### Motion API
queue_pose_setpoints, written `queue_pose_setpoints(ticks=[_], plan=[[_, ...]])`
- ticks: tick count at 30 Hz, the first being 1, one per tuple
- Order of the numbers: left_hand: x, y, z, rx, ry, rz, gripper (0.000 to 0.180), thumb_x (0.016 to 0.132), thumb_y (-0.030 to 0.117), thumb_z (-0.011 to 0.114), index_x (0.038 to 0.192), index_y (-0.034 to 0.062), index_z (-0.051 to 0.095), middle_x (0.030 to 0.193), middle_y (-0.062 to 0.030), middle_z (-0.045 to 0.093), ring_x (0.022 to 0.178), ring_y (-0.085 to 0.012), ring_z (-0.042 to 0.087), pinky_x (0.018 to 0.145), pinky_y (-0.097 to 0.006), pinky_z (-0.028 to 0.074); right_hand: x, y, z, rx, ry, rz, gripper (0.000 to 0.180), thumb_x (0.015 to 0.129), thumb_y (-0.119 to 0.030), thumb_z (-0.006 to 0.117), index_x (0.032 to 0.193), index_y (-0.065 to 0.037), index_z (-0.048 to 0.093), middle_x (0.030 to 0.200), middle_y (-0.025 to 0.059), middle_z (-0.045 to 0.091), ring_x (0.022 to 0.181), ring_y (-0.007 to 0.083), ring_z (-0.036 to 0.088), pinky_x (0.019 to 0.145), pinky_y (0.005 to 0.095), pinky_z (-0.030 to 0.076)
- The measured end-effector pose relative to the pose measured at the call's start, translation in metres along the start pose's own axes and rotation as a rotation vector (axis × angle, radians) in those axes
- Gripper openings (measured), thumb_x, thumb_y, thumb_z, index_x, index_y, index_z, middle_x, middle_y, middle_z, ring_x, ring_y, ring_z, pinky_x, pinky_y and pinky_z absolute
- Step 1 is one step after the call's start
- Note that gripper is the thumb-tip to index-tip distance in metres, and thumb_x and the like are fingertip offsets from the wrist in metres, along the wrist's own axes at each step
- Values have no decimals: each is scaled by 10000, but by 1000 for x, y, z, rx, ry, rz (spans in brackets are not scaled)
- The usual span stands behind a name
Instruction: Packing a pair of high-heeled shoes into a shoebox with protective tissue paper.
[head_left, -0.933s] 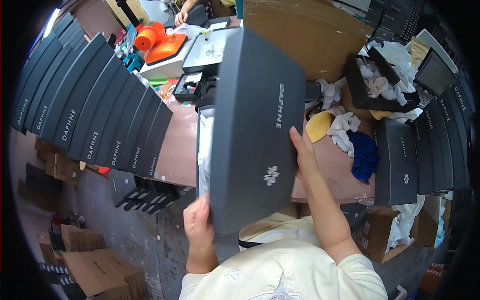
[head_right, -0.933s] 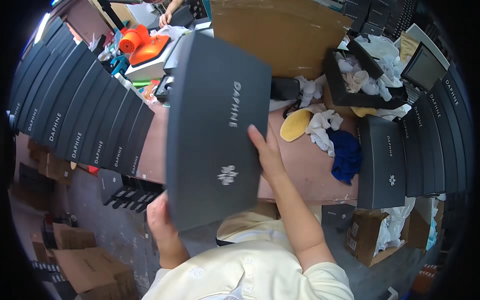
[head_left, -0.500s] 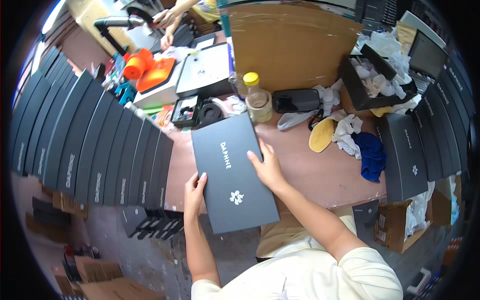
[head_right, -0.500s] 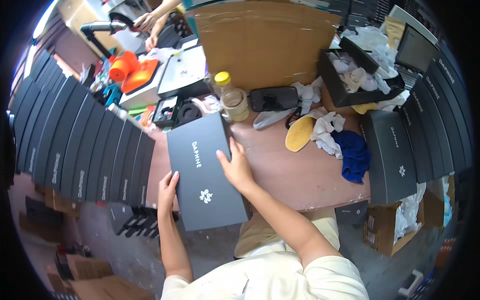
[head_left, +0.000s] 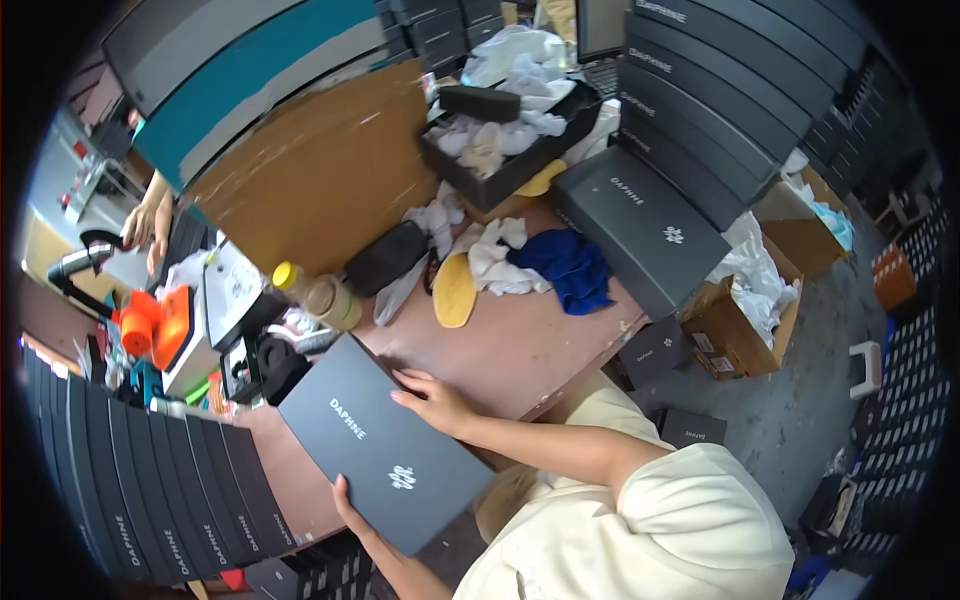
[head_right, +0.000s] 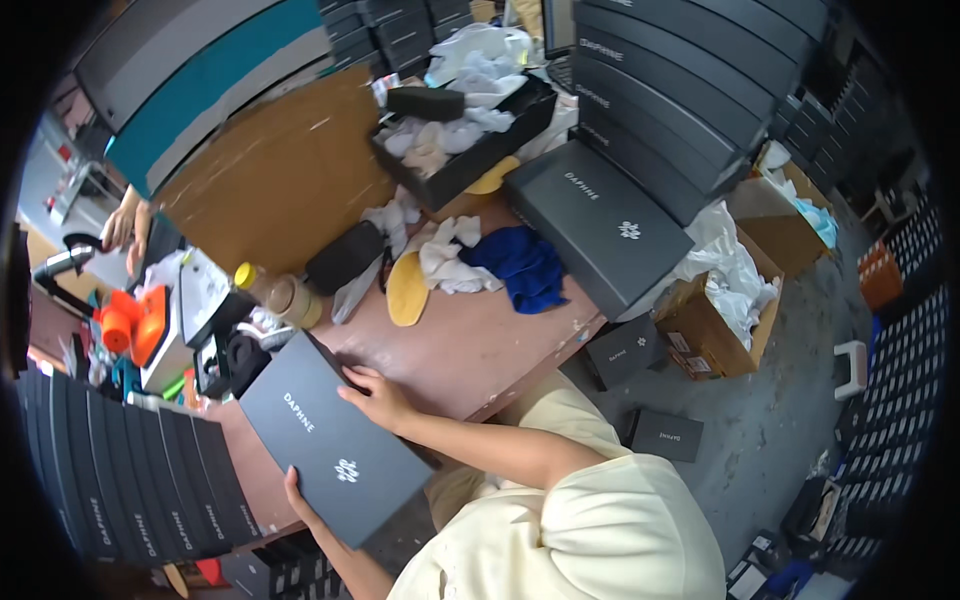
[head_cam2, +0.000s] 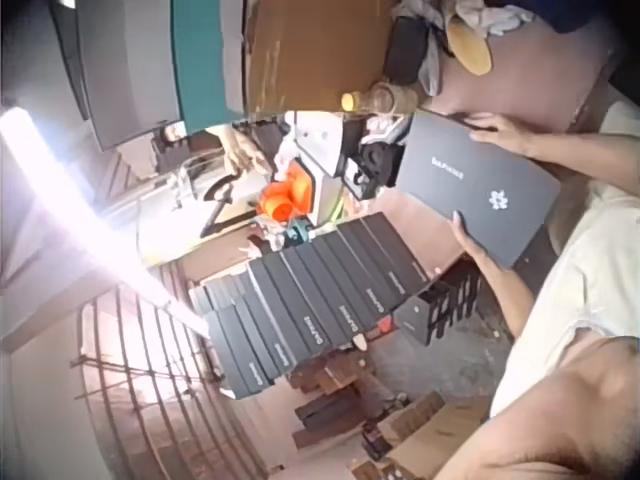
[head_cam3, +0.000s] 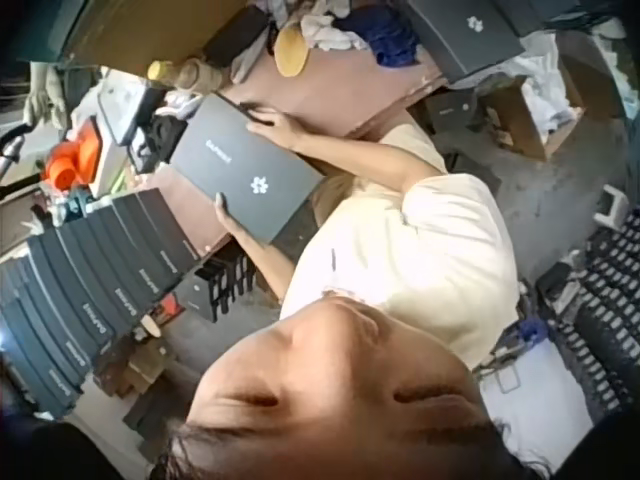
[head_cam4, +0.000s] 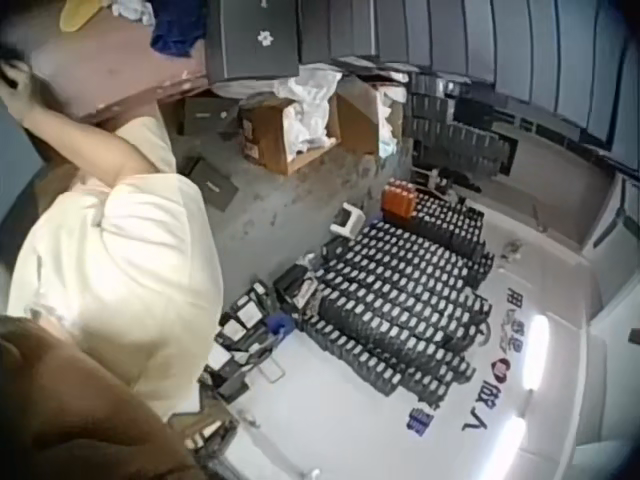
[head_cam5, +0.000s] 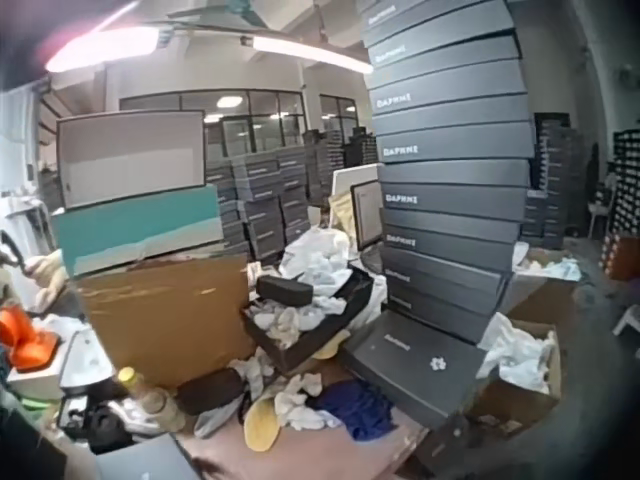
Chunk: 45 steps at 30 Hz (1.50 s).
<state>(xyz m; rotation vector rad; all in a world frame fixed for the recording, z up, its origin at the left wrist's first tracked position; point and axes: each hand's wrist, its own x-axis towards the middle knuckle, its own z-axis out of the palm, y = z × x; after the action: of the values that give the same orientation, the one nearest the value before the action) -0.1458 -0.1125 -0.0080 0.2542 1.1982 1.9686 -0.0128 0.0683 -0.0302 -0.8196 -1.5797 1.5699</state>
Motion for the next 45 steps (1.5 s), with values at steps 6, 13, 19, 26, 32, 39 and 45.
queue_pose_setpoints(ticks=[6, 13, 19, 26, 32, 39, 45], plan=[[-43, -28, 176, 86, -184, 108, 669, 748, 130, 510, 1380, 44, 304, 1191, -156, 478, 998, -241, 533, 833, -318, 462, -60, -122, -199, 143, 27, -61, 391, 894, -141, 502, 1246, 28, 489, 1297, 129, 475, 1249, 208, 389, 1034, 327, 301], [-32, -138, 396, -15, -282, -71, 778, 790, 198, 631, 1425, 74, 200, 1352, -165, 344, 1155, -248, 432, 978, -348, 339, -188, -158, -385, 230, 994, -386, 410, 912, -210, 397, 1246, 15, 476, 1319, 129, 451, 1274, 238, 353, 1017, 405, 304], [-7, -221, 431, 452, -499, 39, 760, 870, 384, 553, 1384, -60, 212, 1420, -220, 272, 1323, -278, 258, 1069, -312, 204, -203, -110, -381, 57, 925, -42, 502, 875, -212, 518, 1316, -6, 398, 1371, 126, 378, 1300, 229, 310, 1021, 393, 293], [20, -170, 308, 664, -541, 243, 529, 827, 184, 629, 1298, 64, 421, 1316, -83, 448, 1236, -208, 390, 1008, -371, 306, -142, -123, -297, -824, 781, -625, 258, 762, -80, 551, 1005, 3, 574, 1124, 175, 528, 1093, 340, 461, 897, 421, 392], [27, -37, 96, 902, 132, 487, 458, 797, 60, 591, 1240, 72, 475, 1293, -88, 455, 1210, -236, 417, 982, -393, 330, -59, -64, -226, -877, 218, -356, 371, 763, -159, 625, 1079, 9, 525, 1184, 212, 489, 1144, 381, 422, 976, 461, 324], [-55, 222, -9, 1258, 1212, 1639, 529, 788, 114, 621, 1242, -38, 396, 1266, -189, 417, 1187, -332, 394, 1011, -424, 286, 13, 45, -284, -1461, 399, -68, 657, 769, -81, 614, 1365, -124, 340, 1319, 237, 386, 1186, 404, 391, 983, 472, 341], [-97, 324, -41, 1309, 1276, 1405, 345, 741, 247, 735, 934, -2, 594, 855, -88, 577, 802, -227, 564, 721, -329, 456, 27, -2, -290, -1276, 430, 55, 394, 772, -20, 616, 1145, -16, 492, 1114, 213, 501, 1031, 382, 502, 876, 409, 412]])
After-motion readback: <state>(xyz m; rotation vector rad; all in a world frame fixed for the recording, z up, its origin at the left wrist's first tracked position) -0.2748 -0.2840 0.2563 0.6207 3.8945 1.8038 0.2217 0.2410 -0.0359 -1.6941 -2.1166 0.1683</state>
